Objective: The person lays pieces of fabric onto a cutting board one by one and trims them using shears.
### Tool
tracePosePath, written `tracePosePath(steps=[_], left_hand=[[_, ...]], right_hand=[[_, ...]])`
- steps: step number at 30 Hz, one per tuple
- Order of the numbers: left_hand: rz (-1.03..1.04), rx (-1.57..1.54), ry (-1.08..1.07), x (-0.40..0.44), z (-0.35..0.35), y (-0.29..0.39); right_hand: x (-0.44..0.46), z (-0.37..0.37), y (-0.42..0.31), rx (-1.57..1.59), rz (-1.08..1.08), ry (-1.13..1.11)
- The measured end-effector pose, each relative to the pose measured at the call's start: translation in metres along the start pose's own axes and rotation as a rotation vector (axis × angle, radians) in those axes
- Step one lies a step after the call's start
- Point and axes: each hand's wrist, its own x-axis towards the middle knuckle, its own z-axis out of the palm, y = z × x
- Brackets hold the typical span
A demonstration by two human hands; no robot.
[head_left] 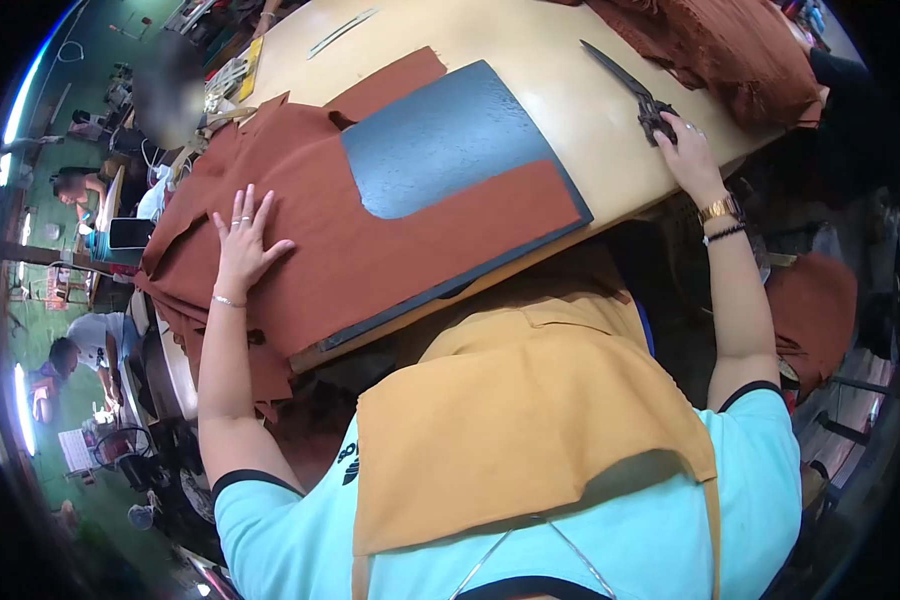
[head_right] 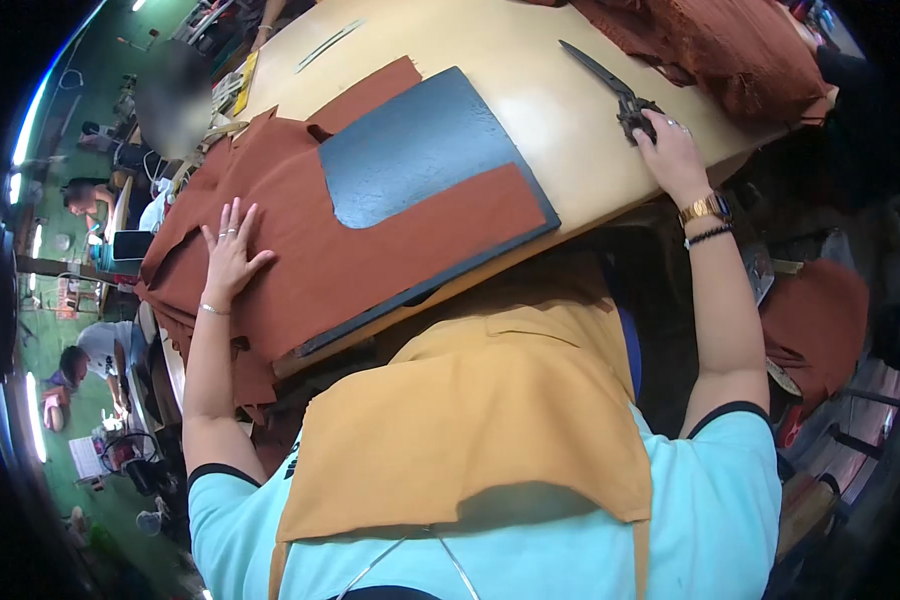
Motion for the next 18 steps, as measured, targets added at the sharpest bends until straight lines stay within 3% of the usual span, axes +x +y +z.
tracePosePath(steps=[3, 6, 8, 9, 12, 14, 15, 17, 18], left_hand=[[-0.013, -0.161, 0.261, 0.009, -0.006, 0.027], [0.069, -0.375, 0.328, 0.032, -0.039, 0.11], [0.261, -0.536, 0.249, 0.032, -0.082, 0.184], [0.407, -0.666, 0.24, 0.033, -0.087, 0.214], [0.57, -0.73, 0.164, 0.029, -0.087, 0.283], [0.536, -0.724, 0.139, 0.035, -0.083, 0.294], [0.504, -0.717, 0.148, 0.043, -0.08, 0.292], [0.436, -0.733, 0.141, 0.061, -0.075, 0.279], [0.389, -0.757, 0.142, 0.068, -0.072, 0.277]], right_hand=[[0.016, 0.006, 0.012, -0.158, 0.025, -0.09], [0.032, -0.001, 0.0, -0.237, 0.085, -0.193], [0.05, -0.006, 0.003, -0.21, 0.158, -0.363], [0.054, -0.009, -0.002, -0.256, 0.088, -0.349], [0.058, -0.017, -0.007, 0.321, 0.455, -0.7], [0.02, -0.022, -0.004, 0.991, 0.495, -0.616], [-0.003, -0.037, -0.026, 1.157, 0.413, -0.54], [-0.037, -0.061, -0.058, 1.101, 0.453, -0.56], [-0.057, -0.069, -0.072, 1.301, 0.47, -0.499]])
